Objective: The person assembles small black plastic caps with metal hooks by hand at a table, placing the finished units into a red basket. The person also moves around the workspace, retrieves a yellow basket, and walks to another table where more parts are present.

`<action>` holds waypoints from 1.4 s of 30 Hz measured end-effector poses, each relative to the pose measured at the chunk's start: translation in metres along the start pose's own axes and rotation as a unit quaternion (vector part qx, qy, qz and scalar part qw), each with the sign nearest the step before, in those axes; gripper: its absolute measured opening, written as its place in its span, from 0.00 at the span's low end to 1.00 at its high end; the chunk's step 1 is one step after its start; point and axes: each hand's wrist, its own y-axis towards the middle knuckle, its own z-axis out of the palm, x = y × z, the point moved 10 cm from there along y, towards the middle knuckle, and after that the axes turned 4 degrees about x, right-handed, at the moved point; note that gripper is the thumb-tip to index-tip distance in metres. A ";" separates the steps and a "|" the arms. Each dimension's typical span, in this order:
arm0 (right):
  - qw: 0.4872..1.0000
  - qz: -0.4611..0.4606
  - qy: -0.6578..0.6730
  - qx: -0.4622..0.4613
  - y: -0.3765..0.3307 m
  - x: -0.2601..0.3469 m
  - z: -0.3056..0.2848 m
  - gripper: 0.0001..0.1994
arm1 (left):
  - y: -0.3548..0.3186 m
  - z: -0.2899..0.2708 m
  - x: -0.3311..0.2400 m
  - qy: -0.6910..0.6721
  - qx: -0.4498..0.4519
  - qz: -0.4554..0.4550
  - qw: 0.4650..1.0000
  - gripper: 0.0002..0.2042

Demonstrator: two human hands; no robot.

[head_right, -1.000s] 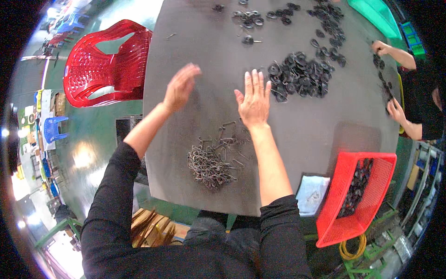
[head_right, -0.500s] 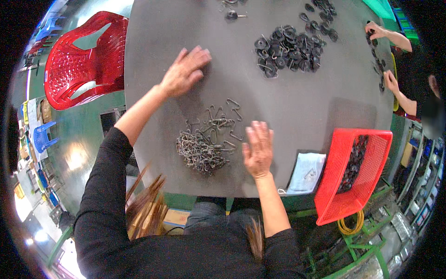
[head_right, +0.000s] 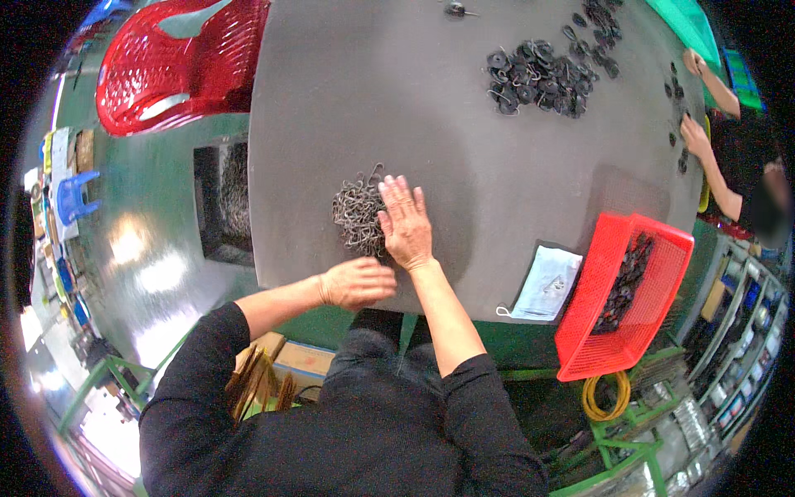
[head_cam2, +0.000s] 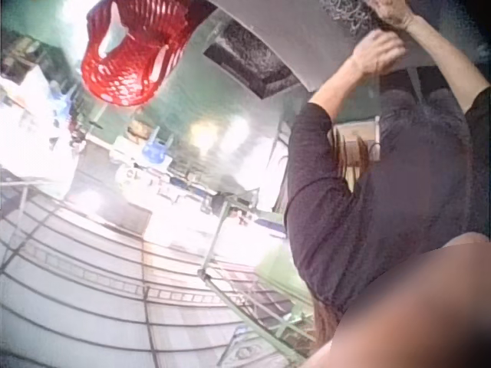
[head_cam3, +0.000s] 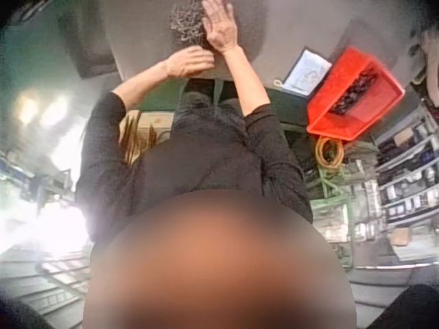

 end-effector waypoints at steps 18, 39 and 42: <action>0.998 0.050 -0.024 -0.038 -0.080 -0.011 -0.148 0.15 | -0.082 -0.048 0.097 0.327 -0.178 -0.514 0.773 0.27; 0.999 0.037 0.008 0.030 -0.084 0.023 -0.115 0.13 | -0.036 -0.073 0.127 0.268 -0.174 -0.466 0.825 0.26; 0.998 0.032 0.026 0.041 -0.079 0.041 -0.109 0.13 | -0.029 -0.059 0.135 0.184 -0.171 -0.473 0.844 0.27</action>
